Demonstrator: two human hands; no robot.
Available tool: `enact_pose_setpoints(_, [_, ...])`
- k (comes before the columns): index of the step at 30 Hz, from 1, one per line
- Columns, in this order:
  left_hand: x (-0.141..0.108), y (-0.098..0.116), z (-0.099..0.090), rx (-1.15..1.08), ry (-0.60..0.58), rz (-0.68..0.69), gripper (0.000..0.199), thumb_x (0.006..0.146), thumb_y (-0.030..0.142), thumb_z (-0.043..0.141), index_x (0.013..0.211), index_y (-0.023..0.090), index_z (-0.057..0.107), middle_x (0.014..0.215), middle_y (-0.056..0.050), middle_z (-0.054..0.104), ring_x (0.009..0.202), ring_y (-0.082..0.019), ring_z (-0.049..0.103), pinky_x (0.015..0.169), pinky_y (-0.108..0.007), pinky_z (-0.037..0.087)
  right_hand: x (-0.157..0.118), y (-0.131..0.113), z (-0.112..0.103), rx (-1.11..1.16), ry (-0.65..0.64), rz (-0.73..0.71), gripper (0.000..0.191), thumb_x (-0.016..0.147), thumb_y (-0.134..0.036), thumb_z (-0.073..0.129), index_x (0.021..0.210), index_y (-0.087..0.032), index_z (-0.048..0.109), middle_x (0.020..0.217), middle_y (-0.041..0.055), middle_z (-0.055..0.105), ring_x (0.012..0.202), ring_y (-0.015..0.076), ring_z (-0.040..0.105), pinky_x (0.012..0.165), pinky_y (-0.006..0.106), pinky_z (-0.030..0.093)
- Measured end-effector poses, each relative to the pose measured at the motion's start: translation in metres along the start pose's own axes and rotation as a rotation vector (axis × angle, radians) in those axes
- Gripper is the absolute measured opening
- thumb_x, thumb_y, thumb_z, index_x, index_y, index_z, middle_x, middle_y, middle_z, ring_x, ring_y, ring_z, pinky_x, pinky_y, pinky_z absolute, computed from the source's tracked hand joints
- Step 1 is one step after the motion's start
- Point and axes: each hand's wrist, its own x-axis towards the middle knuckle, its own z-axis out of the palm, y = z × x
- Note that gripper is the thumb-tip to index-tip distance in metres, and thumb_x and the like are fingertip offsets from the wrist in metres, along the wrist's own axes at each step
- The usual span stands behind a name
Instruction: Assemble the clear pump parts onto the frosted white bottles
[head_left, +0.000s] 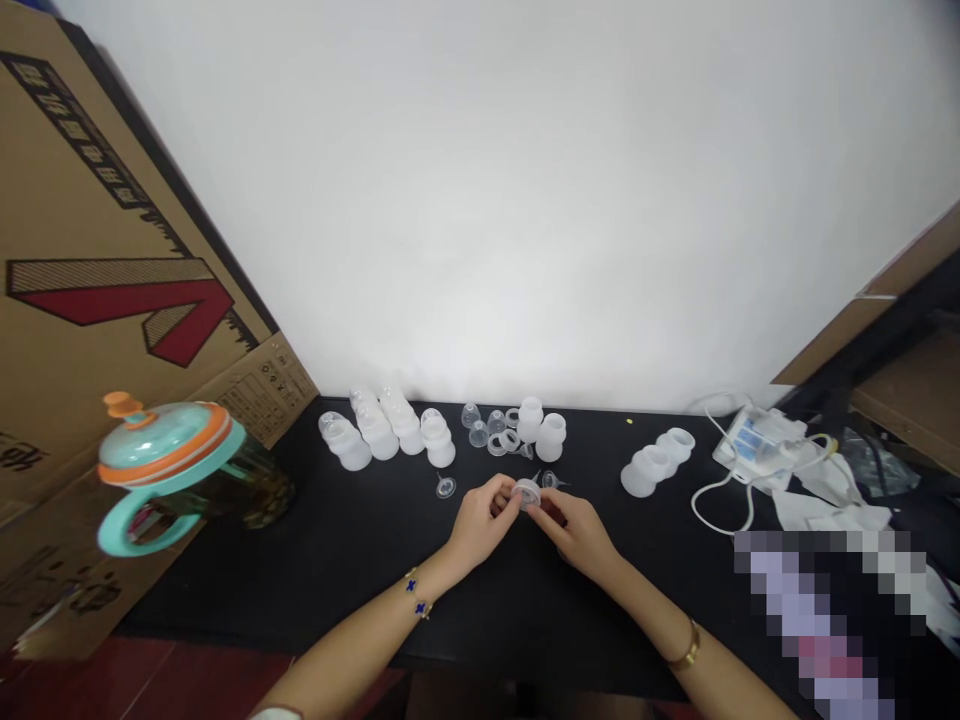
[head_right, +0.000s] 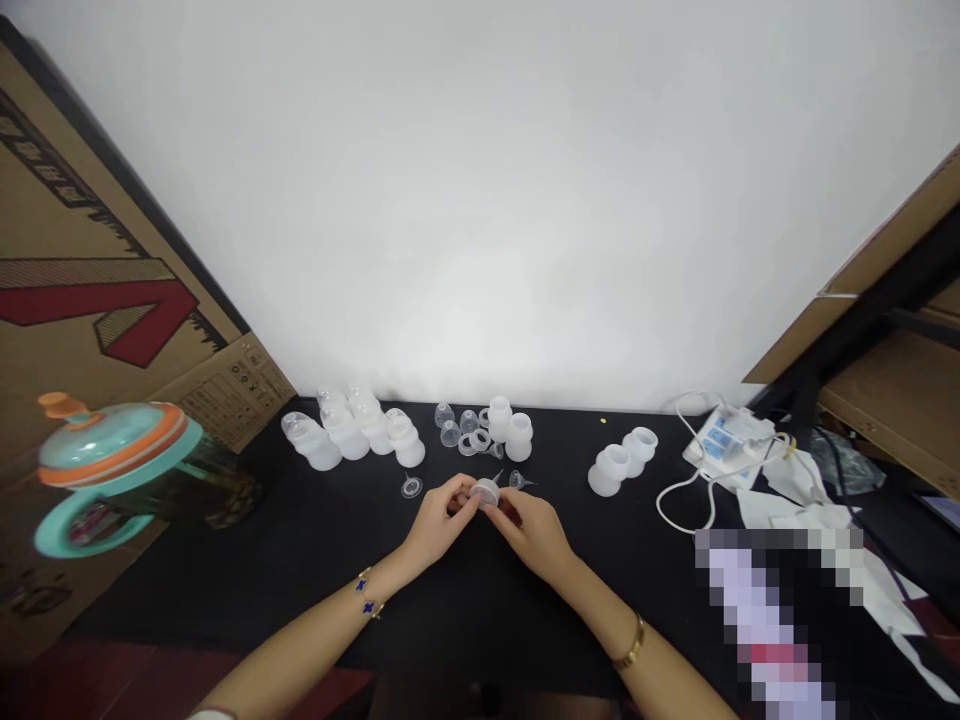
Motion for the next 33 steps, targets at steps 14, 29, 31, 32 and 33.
enact_pose_setpoints(14, [0.006,-0.012,0.002,-0.291,-0.131,-0.129,0.024,0.087,0.036,0.06,0.077,0.015,0.064,0.062,0.0,0.061,0.054,-0.012,0.058,0.055,-0.022,0.047,-0.003,-0.002,0.0,-0.033,-0.016,-0.055,0.028,0.1,-0.044,0.05,0.099,-0.022,0.067,0.073,-0.0007,0.063,0.065,0.0161,0.058,0.06,0.025,0.04])
enact_pose_setpoints(29, [0.004,-0.012,0.0,-0.273,-0.124,-0.121,0.028,0.087,0.041,0.061,0.074,0.016,0.058,0.064,0.0,0.062,0.058,-0.013,0.059,0.058,-0.023,0.047,-0.002,-0.004,-0.001,-0.061,-0.031,-0.06,0.028,0.101,-0.043,0.049,0.099,-0.022,0.067,0.076,0.0016,0.067,0.066,0.0175,0.061,0.061,0.025,0.044])
enact_pose_setpoints(31, [0.004,-0.011,0.001,-0.253,-0.119,-0.12,0.029,0.088,0.041,0.06,0.073,0.016,0.058,0.063,0.001,0.061,0.058,-0.013,0.058,0.058,-0.023,0.046,-0.002,-0.004,-0.002,-0.059,-0.033,-0.059,0.029,0.101,-0.044,0.048,0.099,-0.022,0.067,0.076,0.0017,0.067,0.066,0.0176,0.062,0.06,0.025,0.043])
enact_pose_setpoints(32, [0.004,-0.011,0.001,-0.242,-0.115,-0.118,0.029,0.088,0.04,0.06,0.072,0.017,0.057,0.063,0.001,0.061,0.058,-0.013,0.058,0.058,-0.023,0.045,-0.002,-0.004,-0.002,-0.059,-0.034,-0.06,0.029,0.101,-0.044,0.048,0.099,-0.022,0.067,0.076,0.0017,0.067,0.066,0.0175,0.062,0.06,0.025,0.043])
enact_pose_setpoints(33, [0.004,-0.011,0.001,-0.232,-0.111,-0.115,0.029,0.088,0.04,0.06,0.072,0.017,0.057,0.062,0.001,0.061,0.058,-0.013,0.058,0.058,-0.022,0.045,-0.002,-0.005,-0.002,-0.061,-0.034,-0.061,0.029,0.101,-0.044,0.048,0.099,-0.022,0.067,0.075,0.0015,0.067,0.066,0.0175,0.061,0.06,0.025,0.043])
